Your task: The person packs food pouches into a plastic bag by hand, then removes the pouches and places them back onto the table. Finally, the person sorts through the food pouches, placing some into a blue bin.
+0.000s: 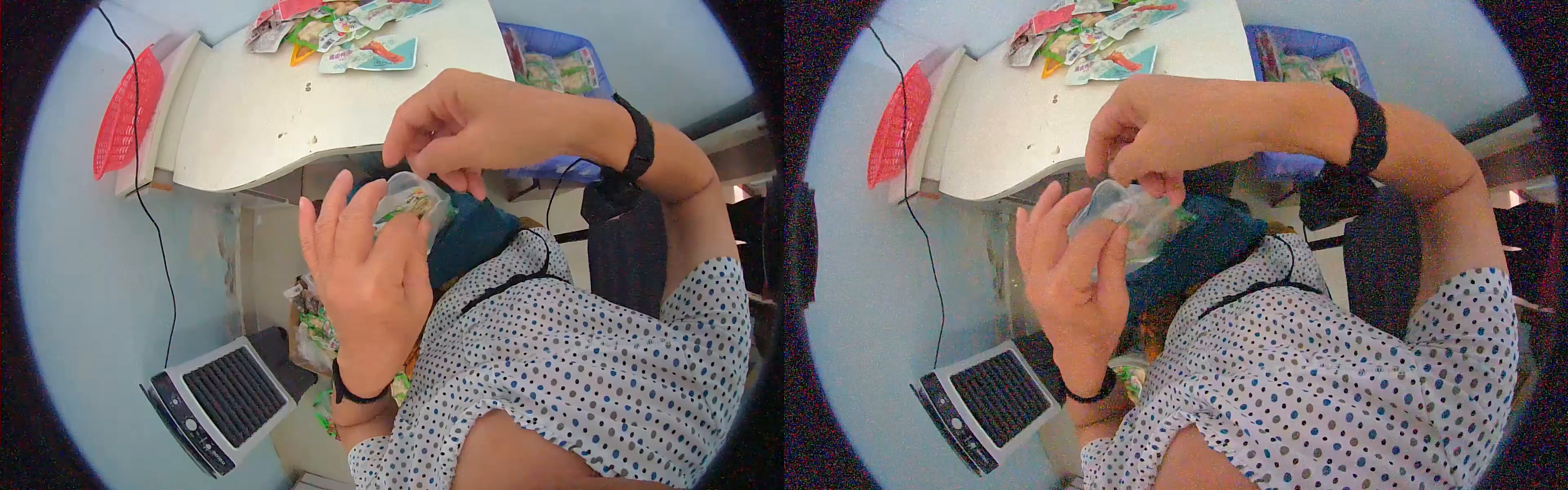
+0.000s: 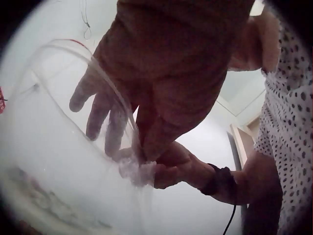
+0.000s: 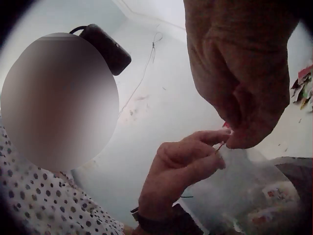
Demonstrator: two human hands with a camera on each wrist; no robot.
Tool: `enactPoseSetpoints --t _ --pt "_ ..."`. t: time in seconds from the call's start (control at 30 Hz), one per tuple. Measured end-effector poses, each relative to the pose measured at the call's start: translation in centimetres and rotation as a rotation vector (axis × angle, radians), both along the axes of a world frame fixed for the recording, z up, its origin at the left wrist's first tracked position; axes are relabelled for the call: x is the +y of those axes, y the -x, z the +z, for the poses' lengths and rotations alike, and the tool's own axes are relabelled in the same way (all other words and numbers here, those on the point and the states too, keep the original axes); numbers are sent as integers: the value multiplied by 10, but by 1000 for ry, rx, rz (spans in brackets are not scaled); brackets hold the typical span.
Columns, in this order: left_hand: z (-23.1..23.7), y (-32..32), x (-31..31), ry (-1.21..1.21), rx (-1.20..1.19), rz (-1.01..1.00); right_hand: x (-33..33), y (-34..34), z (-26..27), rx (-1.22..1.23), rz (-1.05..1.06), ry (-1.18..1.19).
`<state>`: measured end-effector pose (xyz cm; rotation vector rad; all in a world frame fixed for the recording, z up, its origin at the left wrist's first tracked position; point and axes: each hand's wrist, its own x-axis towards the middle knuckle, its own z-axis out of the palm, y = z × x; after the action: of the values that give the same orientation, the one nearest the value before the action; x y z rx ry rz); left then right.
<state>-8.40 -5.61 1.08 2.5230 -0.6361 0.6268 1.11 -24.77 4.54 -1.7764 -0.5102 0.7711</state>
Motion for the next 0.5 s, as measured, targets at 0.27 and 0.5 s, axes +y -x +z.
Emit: enactPoseSetpoints --t 0.27,0.5 --pt "5 1 -4 118 15 5 -7 10 1 107 -2 225" --pt "0 1 -11 136 13 -53 4 11 6 12 15 332"
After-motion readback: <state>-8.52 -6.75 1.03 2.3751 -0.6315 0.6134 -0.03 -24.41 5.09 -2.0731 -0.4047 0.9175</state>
